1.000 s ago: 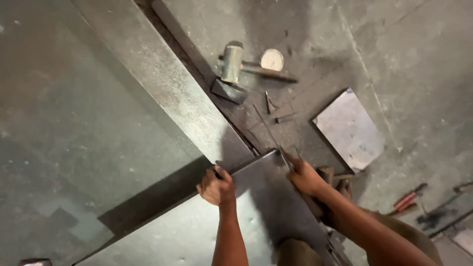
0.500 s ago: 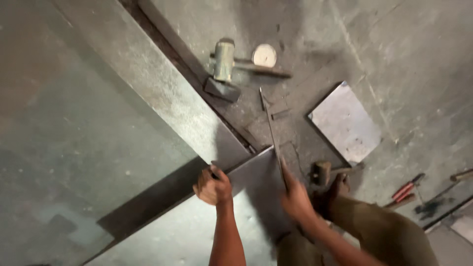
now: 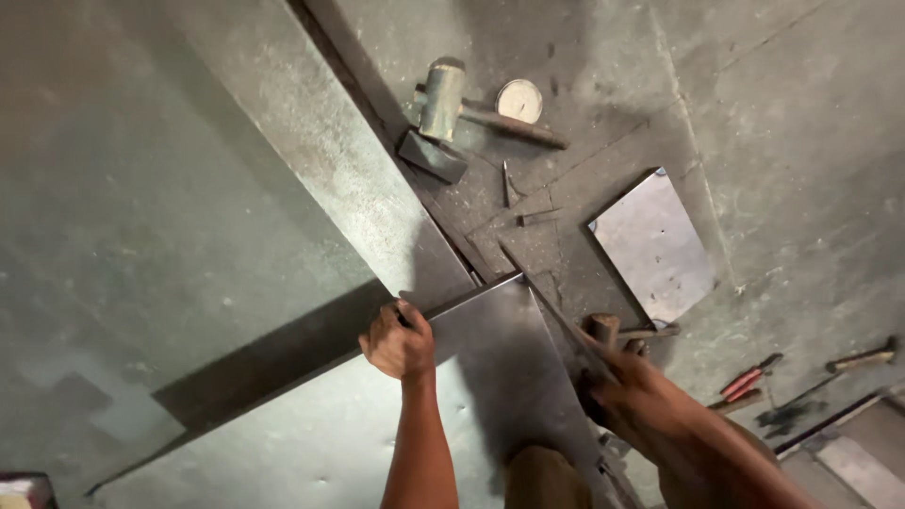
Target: The person assembles a metal box by aligning sheet metal panels and striking the edges with a hammer.
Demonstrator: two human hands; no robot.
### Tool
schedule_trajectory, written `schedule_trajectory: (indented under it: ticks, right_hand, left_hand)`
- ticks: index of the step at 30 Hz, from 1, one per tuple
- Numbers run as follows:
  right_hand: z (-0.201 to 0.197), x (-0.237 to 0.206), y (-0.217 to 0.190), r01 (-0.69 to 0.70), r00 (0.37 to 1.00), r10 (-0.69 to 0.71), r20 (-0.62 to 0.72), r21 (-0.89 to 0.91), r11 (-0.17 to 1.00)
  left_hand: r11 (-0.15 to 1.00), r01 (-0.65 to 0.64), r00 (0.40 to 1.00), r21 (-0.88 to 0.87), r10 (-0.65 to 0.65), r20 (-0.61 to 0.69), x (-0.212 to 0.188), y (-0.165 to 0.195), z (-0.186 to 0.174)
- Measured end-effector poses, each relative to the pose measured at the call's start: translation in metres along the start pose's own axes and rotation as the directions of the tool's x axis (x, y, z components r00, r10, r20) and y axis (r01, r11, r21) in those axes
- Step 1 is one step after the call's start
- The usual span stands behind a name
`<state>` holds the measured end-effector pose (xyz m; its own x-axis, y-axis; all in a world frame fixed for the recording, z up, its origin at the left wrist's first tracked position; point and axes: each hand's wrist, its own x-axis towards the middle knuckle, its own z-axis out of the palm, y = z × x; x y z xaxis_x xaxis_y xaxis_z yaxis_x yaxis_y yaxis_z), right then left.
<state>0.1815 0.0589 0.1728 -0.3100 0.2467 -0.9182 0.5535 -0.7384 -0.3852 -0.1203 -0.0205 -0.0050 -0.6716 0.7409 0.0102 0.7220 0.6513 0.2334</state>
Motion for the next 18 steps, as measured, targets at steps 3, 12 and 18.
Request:
schedule_trajectory:
  ticks: [3, 12, 18]
  right_hand:
    - [-0.009, -0.027, 0.001, -0.119, 0.993, 0.121, 0.003, -0.153, 0.981]
    - [0.01, 0.072, -0.005, -0.18, 0.974, 0.126, -0.191, -0.3, 0.937]
    - [0.011, 0.006, -0.007, -0.075, 0.996, 0.06, -0.062, -0.273, 0.959]
  left_hand:
    - [0.999, 0.019, 0.999, 0.026, -0.02, 0.042, -0.001, -0.004, 0.002]
    - [1.0, 0.016, 0.999, -0.017, -0.016, -0.031, 0.001, -0.005, -0.004]
    - [0.999, 0.044, 0.999, -0.031, -0.044, 0.01, 0.001, -0.006, -0.002]
